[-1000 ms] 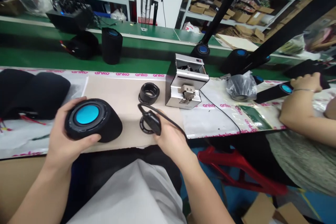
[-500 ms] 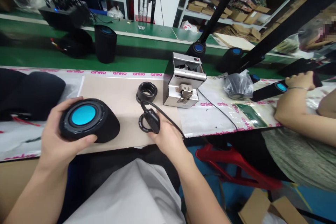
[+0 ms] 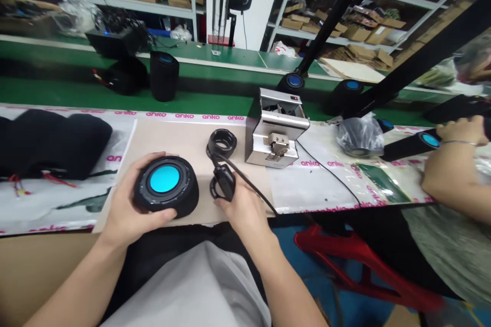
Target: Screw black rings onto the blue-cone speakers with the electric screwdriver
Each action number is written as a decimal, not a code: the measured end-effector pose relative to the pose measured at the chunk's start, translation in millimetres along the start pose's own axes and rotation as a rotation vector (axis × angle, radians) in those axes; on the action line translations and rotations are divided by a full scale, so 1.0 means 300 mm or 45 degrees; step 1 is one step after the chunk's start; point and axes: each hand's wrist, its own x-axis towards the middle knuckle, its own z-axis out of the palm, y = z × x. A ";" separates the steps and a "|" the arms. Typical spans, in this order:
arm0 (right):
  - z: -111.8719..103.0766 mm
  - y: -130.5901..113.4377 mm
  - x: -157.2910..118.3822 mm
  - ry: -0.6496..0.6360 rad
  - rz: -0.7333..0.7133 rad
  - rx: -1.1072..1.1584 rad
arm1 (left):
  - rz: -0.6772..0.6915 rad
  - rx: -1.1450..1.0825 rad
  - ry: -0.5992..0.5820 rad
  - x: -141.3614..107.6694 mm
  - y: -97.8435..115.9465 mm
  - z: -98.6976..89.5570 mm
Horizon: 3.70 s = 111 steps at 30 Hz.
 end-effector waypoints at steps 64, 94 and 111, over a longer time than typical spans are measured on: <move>-0.167 -0.268 -0.071 -0.297 -0.447 0.089 | -0.246 -0.243 -0.184 -0.037 -0.017 -0.032; -0.211 -0.271 -0.040 -0.365 -0.646 0.170 | -0.122 -0.229 0.003 0.001 0.011 0.013; -0.136 -0.219 -0.078 -0.321 -0.426 0.369 | -0.143 -0.346 -0.077 -0.004 0.011 0.003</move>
